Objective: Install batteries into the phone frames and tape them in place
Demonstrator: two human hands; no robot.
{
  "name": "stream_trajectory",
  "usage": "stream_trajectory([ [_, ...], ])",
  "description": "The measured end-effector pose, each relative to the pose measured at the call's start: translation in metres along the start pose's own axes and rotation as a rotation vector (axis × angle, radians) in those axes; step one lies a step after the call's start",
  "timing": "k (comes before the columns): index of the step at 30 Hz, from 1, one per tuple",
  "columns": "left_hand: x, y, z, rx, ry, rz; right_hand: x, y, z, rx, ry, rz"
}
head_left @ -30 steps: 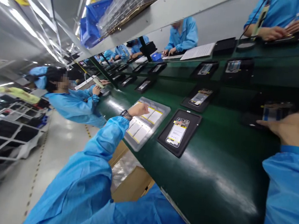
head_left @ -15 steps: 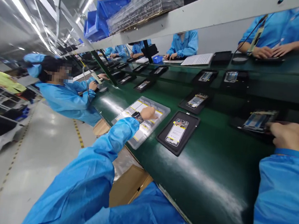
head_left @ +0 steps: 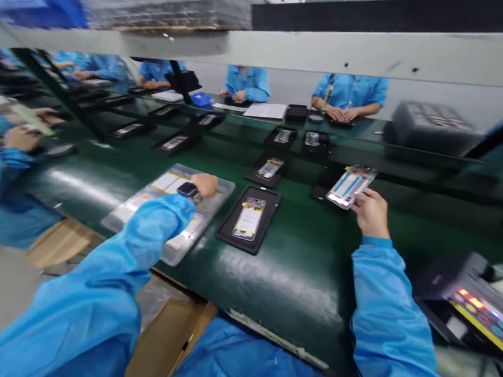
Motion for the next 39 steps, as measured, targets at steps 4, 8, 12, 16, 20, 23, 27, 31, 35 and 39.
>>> stream_trajectory([
  [4,0.003,0.011,-0.009,0.037,0.106,0.053,-0.048,0.002,0.031,0.170,-0.114,-0.235],
  [8,-0.019,-0.030,0.051,-0.597,-0.078,-0.076,-0.096,0.010,0.067,0.166,-0.251,-0.342],
  [12,-0.065,-0.099,0.151,-1.135,-0.306,-0.418,-0.131,0.019,0.087,0.161,-0.320,-0.393],
  [16,-0.093,-0.141,0.203,-1.215,-0.312,-0.567,-0.148,0.023,0.093,0.176,-0.327,-0.411],
  [20,-0.101,-0.153,0.207,-1.143,-0.251,-0.537,-0.156,0.025,0.094,0.199,-0.345,-0.402],
  [23,-0.109,-0.146,0.203,-1.072,-0.293,-0.411,-0.160,0.025,0.095,0.202,-0.358,-0.390],
  [27,-0.119,-0.128,0.201,-0.902,-0.391,-0.150,-0.164,0.024,0.096,0.205,-0.356,-0.370],
  [31,-0.122,-0.122,0.203,-0.792,-0.466,-0.067,-0.165,0.023,0.095,0.226,-0.330,-0.349],
  [35,-0.113,-0.134,0.196,-0.943,-0.342,-0.201,-0.165,0.025,0.093,0.236,-0.326,-0.329],
  [39,-0.108,-0.150,0.194,-1.067,-0.257,-0.459,-0.166,0.024,0.091,0.264,-0.348,-0.346],
])
Point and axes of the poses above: each hand's wrist, its own x-axis towards the middle knuckle, its own y-axis out of the back of the hand, z = x × y, the point moved 6 cm from there along x, towards the middle knuckle, and after that the axes turned 2 degrees about x, right-handed, at the moved point
